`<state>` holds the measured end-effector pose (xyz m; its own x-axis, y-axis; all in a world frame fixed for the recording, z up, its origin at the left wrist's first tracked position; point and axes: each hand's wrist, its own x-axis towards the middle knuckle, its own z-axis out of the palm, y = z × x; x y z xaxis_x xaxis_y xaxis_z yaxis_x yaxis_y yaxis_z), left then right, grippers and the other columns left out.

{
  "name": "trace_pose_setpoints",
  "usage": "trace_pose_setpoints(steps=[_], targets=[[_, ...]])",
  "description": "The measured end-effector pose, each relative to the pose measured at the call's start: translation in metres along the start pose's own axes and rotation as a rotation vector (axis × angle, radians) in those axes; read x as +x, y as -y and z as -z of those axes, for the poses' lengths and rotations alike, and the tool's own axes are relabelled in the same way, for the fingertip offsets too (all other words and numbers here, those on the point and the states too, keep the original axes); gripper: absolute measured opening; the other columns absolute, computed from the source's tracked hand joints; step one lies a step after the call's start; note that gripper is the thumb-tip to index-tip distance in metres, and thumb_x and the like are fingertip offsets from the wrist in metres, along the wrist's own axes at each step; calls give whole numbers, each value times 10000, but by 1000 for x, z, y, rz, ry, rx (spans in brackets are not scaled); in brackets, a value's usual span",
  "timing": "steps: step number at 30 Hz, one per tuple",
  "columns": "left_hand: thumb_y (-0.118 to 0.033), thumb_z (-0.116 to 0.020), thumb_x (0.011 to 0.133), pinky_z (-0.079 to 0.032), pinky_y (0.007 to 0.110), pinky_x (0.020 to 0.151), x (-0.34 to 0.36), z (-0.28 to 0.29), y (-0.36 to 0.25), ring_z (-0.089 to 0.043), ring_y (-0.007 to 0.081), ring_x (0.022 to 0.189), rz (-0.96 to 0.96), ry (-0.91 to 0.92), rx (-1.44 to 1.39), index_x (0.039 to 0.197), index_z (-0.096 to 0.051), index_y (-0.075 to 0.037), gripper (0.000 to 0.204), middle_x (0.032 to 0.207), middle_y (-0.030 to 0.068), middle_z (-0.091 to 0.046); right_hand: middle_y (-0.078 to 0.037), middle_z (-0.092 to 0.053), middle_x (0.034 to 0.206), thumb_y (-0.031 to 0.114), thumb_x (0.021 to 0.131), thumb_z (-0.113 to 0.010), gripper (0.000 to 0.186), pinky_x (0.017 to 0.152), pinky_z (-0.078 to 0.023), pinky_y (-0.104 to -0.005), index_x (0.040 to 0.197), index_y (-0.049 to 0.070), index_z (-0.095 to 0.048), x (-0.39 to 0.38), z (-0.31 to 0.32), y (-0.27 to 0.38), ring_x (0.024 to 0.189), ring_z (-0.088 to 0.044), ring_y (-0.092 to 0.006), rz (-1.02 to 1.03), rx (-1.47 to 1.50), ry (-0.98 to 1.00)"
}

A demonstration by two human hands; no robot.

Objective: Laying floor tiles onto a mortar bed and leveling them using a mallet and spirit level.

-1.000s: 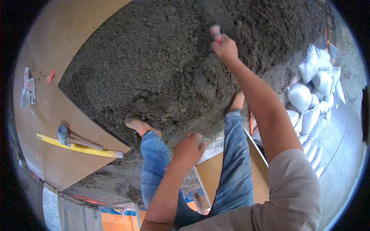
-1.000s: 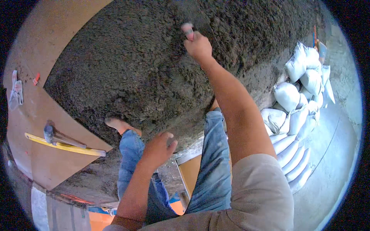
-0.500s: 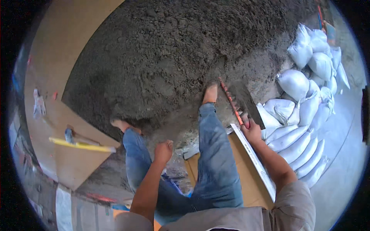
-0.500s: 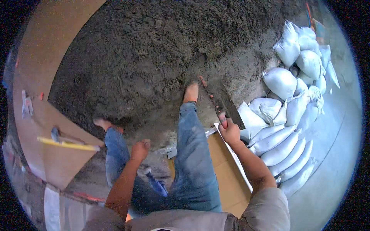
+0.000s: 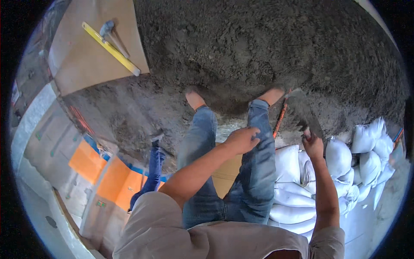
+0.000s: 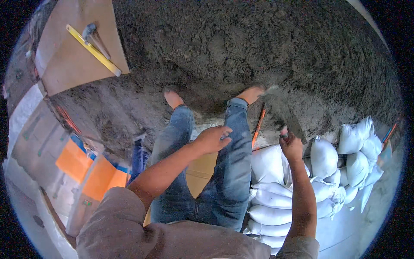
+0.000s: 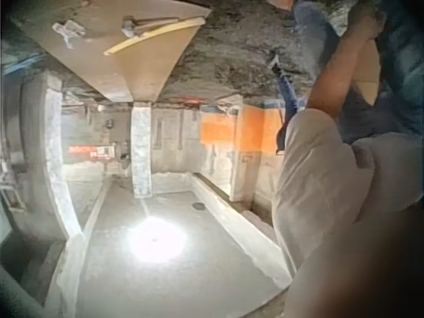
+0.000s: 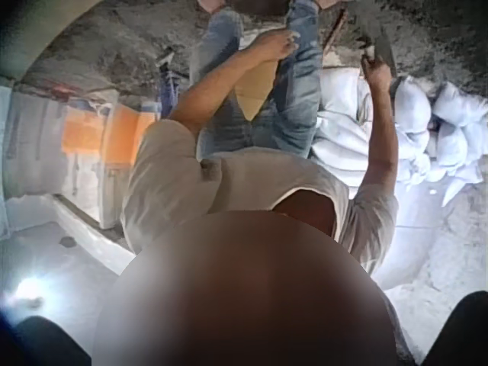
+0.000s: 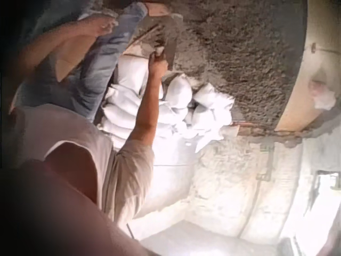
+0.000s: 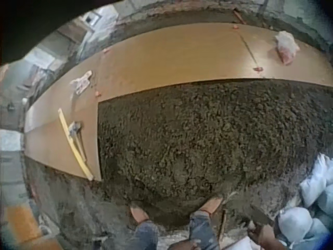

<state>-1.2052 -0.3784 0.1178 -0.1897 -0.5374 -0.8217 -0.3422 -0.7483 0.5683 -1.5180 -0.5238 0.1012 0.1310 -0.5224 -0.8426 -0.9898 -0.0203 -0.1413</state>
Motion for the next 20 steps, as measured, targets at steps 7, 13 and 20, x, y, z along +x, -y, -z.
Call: trace_pose_setpoints(steps=[7, 13, 20], targets=[[-312, -599, 881, -512, 457, 849, 26, -21, 87, -606, 355, 1041, 71, 86, 58, 1150, -572, -35, 387, 1147, 182, -608, -216, -664, 804, 250, 766, -644, 265, 710, -510, -492, 928, 41, -640, 105, -48, 99, 777, -641, -431, 158, -197, 34], [-316, -589, 880, -530, 488, 798, 8, -5, 114, -633, 378, 960, -77, 41, -145, 1104, -561, 1, 389, 1083, 215, -606, -249, -658, 888, 289, 801, -595, 285, 778, -514, -486, 870, 20, -662, 227, -158, 286, 868, -631, -434, 389, -292, 44], [-374, -599, 882, -528, 495, 837, -10, 43, 134, -617, 399, 1014, -97, 57, -174, 1178, -561, -27, 458, 1153, 208, -582, -255, -670, 968, 293, 784, -594, 287, 920, -485, -423, 923, 64, -697, 194, -181, 395, 997, -645, -362, 389, -346, -32]])
